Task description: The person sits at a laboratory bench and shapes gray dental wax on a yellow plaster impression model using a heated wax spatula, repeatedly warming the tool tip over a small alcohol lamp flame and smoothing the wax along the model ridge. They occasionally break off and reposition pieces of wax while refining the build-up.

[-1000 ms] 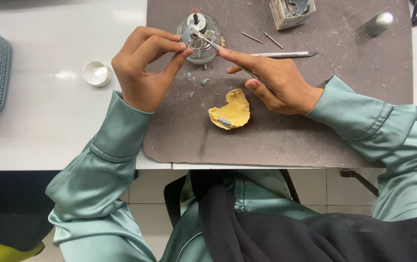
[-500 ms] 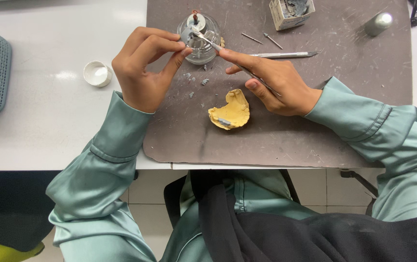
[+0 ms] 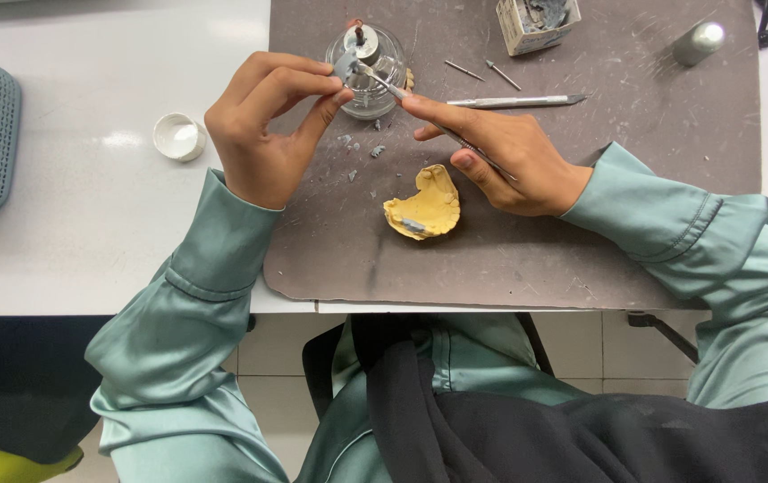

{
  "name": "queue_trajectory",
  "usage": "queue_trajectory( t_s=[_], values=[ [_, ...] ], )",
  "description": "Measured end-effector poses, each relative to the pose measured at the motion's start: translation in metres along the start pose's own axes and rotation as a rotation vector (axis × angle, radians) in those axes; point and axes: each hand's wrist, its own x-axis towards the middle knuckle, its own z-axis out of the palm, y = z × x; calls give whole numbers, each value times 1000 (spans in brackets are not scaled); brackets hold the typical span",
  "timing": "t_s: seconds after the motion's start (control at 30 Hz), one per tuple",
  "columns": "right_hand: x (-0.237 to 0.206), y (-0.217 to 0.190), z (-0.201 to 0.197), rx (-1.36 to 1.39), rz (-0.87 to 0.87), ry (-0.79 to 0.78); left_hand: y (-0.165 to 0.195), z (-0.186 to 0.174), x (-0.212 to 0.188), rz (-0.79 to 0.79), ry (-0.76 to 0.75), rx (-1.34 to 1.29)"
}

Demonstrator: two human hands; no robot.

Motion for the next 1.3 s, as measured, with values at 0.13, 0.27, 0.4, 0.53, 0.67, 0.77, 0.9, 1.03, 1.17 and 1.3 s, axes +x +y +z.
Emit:
queue_trajectory(
  t_s=[0.13,0.27,0.4,0.53,0.67,0.77,0.9,1.03,1.17,1.3],
  values=[
    [-1,1,1,-13,-6,-2,-1,0,0,3,-15,2],
    [-2,0,0,11,8,-11,0,0,1,-1,-17,-13],
    [2,-2,-2,57,21,-11,2,-4,5,-17,-23,-23],
    [4,-3,-3,88,33,-18,3,-7,7,-29,-22,-20],
    [6,-5,-5,170,45,-32,4,-9,9,-32,-28,-24],
    [9,-6,-6,203,27,-26,5,-12,12,-54,-15,2],
    [13,-10,-9,226,50,-32,7,-17,15,-48,-24,-25],
    [15,-12,-10,277,62,-35,4,-20,15,-45,-22,-12],
    [16,-10,-9,289,37,-30,0,-17,17,-19,-21,18],
    [16,-12,-12,313,78,-9,2,-17,15,-75,24,-8]
  ],
)
